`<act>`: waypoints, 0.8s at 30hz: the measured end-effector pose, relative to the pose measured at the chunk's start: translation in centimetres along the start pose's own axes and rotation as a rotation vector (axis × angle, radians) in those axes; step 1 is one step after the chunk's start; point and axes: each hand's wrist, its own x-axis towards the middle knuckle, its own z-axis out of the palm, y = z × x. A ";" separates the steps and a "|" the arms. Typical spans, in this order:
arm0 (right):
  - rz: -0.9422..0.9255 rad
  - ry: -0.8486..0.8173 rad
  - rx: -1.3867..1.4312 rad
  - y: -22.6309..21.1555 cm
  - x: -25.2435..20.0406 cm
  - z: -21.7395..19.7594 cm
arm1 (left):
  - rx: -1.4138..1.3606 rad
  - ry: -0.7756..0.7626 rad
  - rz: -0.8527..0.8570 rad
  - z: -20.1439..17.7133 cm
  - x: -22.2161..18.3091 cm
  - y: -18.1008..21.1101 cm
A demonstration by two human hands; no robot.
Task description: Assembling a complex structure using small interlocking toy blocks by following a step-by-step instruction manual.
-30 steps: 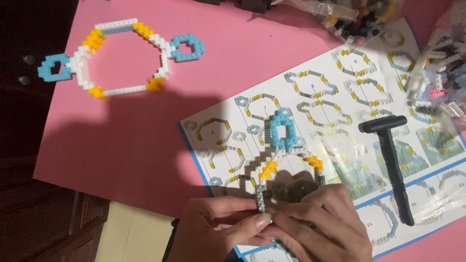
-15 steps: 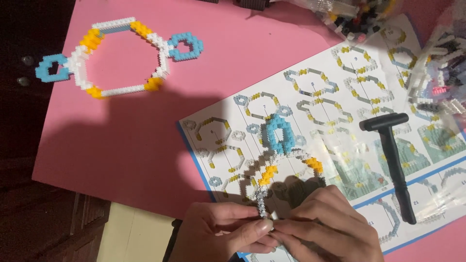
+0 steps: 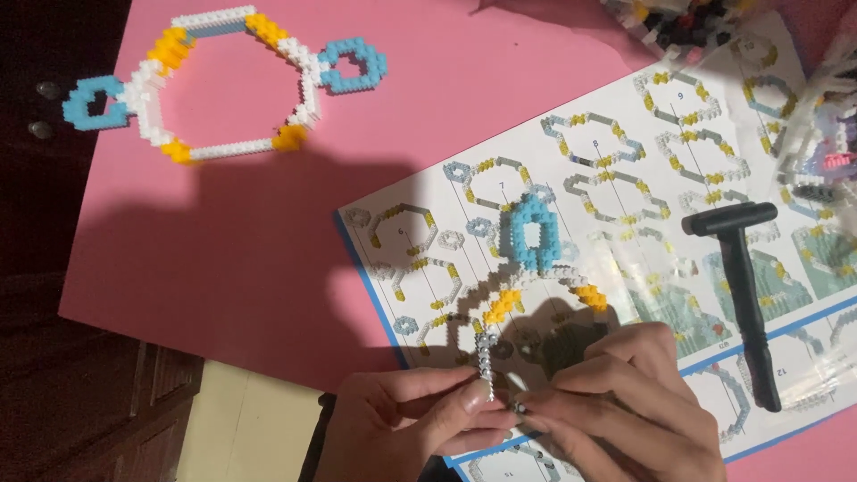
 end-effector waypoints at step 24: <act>0.037 -0.045 -0.015 -0.4 -0.4 1.4 | 0.005 0.011 -0.028 -0.9 -0.1 0.8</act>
